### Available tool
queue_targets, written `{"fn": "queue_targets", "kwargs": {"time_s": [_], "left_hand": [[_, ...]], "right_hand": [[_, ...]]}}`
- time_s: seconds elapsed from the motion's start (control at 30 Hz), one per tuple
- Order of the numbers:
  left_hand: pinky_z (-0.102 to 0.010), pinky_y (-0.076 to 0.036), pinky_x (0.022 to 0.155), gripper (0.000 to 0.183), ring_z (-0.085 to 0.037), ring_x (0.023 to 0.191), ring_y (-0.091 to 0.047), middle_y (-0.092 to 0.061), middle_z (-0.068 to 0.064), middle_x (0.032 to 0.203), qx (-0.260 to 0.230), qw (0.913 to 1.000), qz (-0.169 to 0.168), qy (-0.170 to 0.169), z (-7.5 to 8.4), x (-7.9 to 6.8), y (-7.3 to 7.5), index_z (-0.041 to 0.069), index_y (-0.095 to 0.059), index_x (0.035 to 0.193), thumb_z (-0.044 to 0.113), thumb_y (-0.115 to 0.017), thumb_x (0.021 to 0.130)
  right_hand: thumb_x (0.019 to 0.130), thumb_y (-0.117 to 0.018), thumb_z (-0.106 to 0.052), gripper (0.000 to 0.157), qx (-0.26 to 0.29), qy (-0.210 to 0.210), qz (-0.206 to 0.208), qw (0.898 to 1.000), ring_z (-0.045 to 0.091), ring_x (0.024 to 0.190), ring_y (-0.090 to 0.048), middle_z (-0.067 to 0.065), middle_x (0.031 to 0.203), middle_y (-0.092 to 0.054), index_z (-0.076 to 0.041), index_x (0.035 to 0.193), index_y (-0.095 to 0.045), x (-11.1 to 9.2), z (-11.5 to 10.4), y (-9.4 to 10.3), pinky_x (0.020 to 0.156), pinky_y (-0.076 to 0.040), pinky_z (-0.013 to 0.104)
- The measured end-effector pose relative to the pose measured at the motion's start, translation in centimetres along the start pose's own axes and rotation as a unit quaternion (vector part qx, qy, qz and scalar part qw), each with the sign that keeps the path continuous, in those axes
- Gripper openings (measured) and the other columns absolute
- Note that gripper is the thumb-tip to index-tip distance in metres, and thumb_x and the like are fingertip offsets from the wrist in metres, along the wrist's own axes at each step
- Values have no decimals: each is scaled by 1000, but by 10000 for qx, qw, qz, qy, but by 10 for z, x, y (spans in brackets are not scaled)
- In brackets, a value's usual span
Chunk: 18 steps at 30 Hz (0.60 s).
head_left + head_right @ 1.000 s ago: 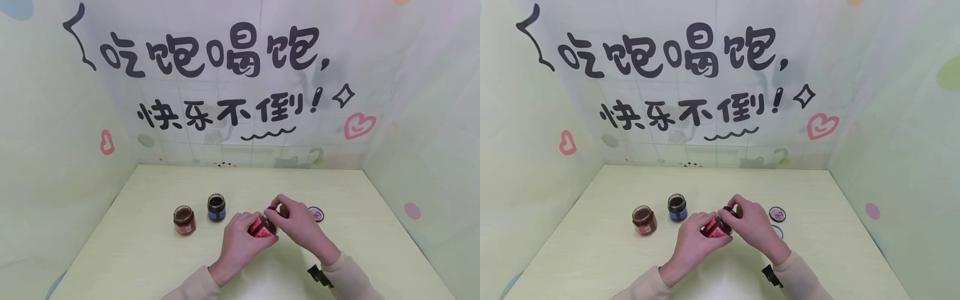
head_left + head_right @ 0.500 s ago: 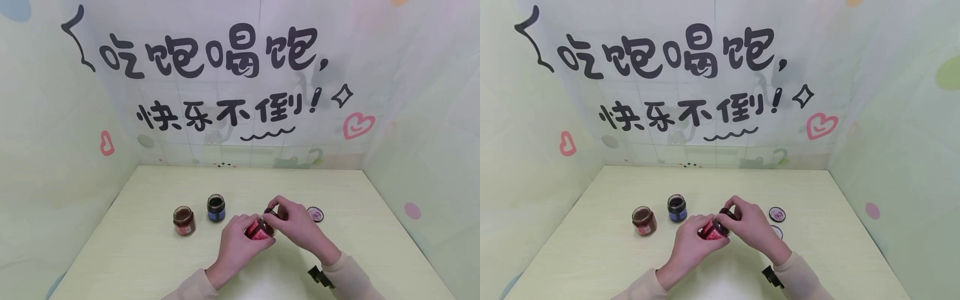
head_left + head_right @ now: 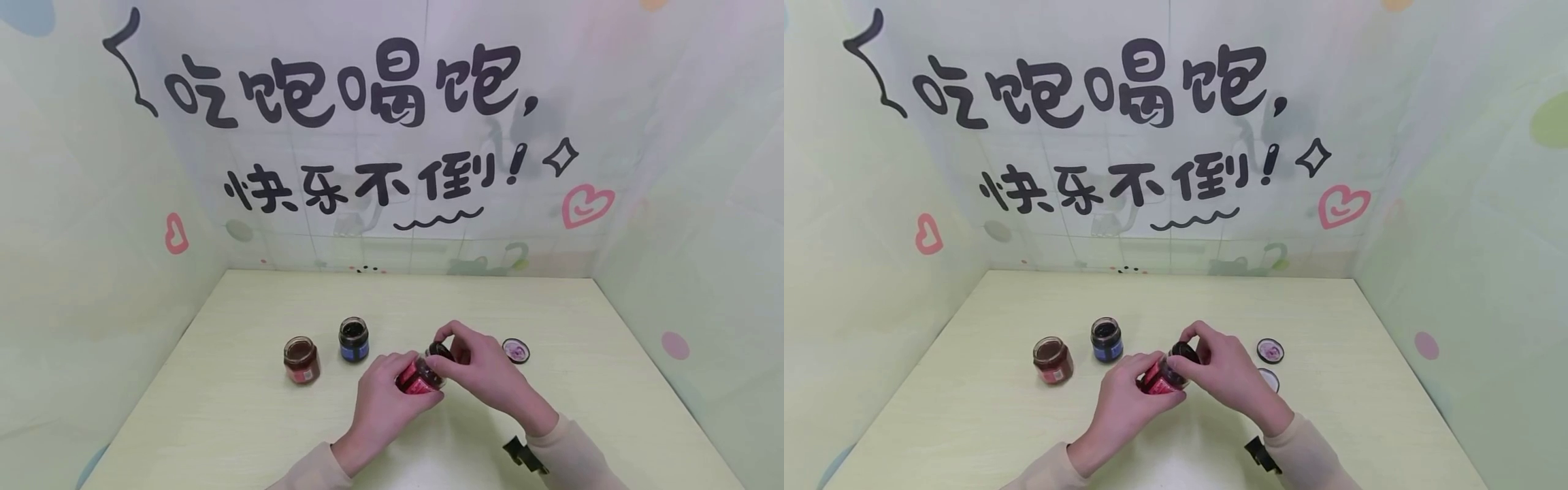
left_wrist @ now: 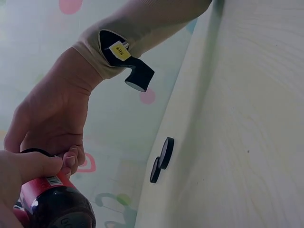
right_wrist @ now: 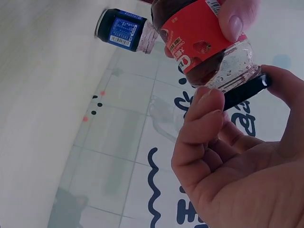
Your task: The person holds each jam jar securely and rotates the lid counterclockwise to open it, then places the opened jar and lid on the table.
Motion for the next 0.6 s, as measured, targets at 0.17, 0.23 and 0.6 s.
{"fn": "queue_targets", "kwargs": {"time_s": [0.17,0.23,0.6], "left_hand": [[-29,-50,74,50,-7,85,-54,-66,16,91,-24,9998,-52,176,-2,0,0,23,-74,112,38,-92,68],[-30,-50,74,48,-7,86,-54,-65,16,91,-41,9997,-69,226,-2,-1,1,25,-74,111,38,-92,69],[-31,-50,75,44,-6,86,-56,-65,18,92,-28,9995,57,318,-6,-2,3,27,-73,107,35,-92,68]], "right_hand": [[87,-75,-49,27,18,-2,-51,10000,13,56,-51,-1,67,-58,-38,105,-58,0,1,0,52,-44,30],[87,-76,-48,27,26,15,-62,10000,13,55,-51,0,67,-57,-39,105,-58,0,1,0,51,-44,30],[84,-77,-53,33,126,127,-156,9997,14,59,-56,-3,71,-63,-39,107,-57,-1,4,0,54,-46,30]]}}
Point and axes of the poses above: each hand's wrist, its own x-axis towards the middle knuckle, its own y-axis out of the back of the hand, z = x × y, the point moved 3 cm from there along x, towards the middle knuckle
